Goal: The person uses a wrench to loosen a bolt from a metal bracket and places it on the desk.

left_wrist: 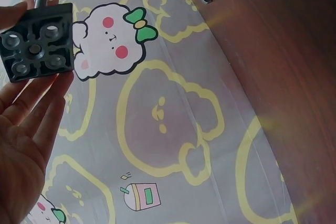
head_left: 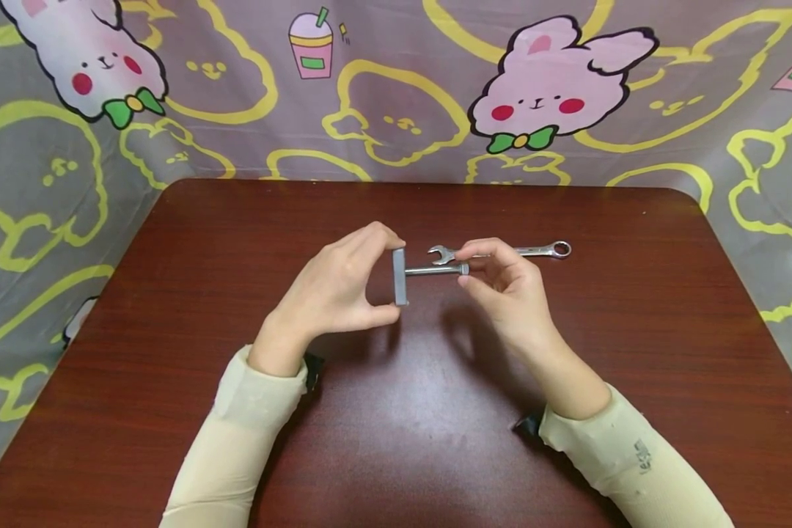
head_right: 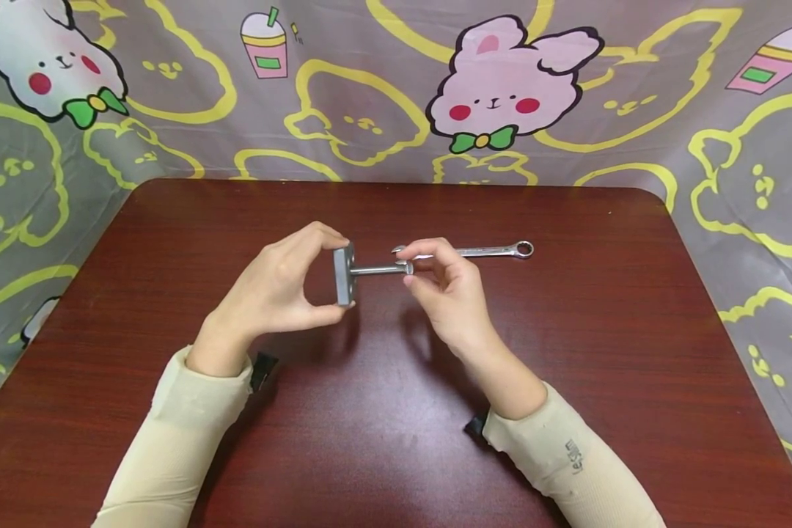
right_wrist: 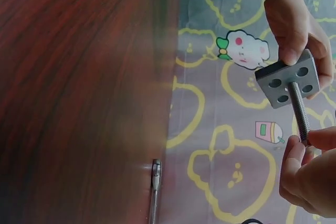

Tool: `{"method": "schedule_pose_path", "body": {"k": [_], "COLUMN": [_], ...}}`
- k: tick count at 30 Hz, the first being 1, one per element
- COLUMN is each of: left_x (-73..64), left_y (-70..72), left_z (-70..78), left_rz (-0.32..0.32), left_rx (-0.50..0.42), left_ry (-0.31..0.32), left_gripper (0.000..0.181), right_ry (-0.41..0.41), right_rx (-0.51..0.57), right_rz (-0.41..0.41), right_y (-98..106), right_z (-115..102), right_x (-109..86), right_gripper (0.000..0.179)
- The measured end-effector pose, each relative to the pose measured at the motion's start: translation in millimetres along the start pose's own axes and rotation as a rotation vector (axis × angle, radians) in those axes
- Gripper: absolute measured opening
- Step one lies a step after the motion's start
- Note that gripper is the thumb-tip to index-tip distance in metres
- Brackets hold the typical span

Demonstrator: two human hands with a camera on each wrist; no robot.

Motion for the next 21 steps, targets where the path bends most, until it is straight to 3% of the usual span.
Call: {"method": "schedule_pose_path", "body": {"k": [9, 21], "left_x": [-1.2, -2.2], "left_y": [1.2, 3.2], "left_z": [0.0, -1.1], "left_rz": [0.022, 0.063], "left_rx": [-0.014, -0.003], "left_ry": [0.0, -0.059], "left_gripper": [0.065, 0.066], "right_ry": [0.022, -0.06], "right_rx": [-0.018, -0.083], "right_rz": [-0.02, -0.074], "right_y": [1.7, 12.1], "right_z": [1.9, 7.4], "right_x": [-0.5, 3.1], "right_gripper": [0.05, 0.018]}}
Point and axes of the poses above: each hand's wrist, its own x-axis towards the middle knuckle, its own y-axis out of the back of the hand, z = x × y, the point moved 2 cm from there along x, towards the middle knuckle, and after that the axes turned 13 degrees about z, right-handed, at the moved point
